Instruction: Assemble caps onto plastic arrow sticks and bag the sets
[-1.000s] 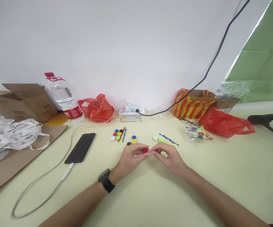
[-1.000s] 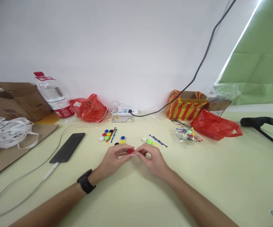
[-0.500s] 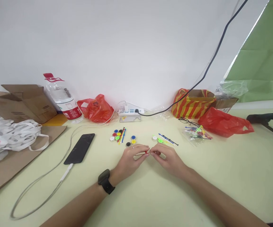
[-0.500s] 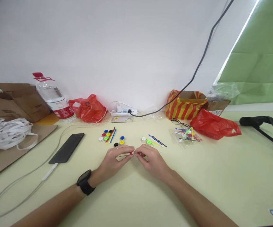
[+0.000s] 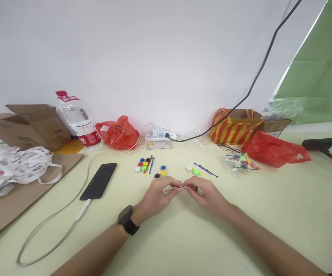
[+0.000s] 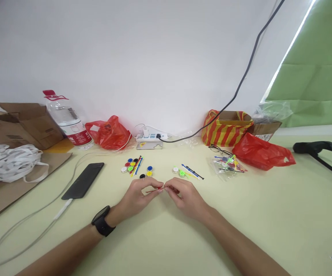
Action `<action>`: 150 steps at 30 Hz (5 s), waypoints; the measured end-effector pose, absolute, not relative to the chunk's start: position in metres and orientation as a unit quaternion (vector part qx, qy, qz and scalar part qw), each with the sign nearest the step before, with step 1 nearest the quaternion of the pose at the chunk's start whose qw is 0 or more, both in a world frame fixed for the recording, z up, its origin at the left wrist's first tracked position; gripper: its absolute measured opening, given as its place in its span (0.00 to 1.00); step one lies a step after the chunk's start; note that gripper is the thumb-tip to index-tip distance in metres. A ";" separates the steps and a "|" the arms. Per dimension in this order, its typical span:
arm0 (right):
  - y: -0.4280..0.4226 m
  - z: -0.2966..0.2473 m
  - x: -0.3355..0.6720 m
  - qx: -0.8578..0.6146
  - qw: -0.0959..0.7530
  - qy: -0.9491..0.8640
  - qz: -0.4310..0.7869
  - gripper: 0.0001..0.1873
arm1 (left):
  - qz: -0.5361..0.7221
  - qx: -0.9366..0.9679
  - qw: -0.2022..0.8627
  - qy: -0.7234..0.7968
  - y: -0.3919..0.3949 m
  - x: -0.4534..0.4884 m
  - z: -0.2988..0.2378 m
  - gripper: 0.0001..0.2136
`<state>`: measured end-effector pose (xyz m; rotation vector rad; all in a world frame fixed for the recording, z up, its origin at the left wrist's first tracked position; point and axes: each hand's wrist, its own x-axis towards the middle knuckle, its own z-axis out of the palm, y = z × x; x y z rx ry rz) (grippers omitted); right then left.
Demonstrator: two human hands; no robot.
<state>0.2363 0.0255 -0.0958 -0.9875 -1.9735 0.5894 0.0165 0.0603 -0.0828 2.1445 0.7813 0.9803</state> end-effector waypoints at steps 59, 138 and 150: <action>0.035 -0.087 0.253 -0.449 0.389 -0.712 0.376 0.19 | 0.407 0.617 0.590 0.325 0.069 0.021 -0.087 0.14; 0.024 -0.093 0.243 -0.437 0.331 -0.807 0.220 0.19 | 0.320 0.593 0.662 0.328 0.072 0.017 -0.095 0.19; 0.030 -0.100 0.242 -0.417 0.340 -0.808 0.241 0.10 | 0.295 0.638 0.633 0.325 0.066 0.018 -0.094 0.18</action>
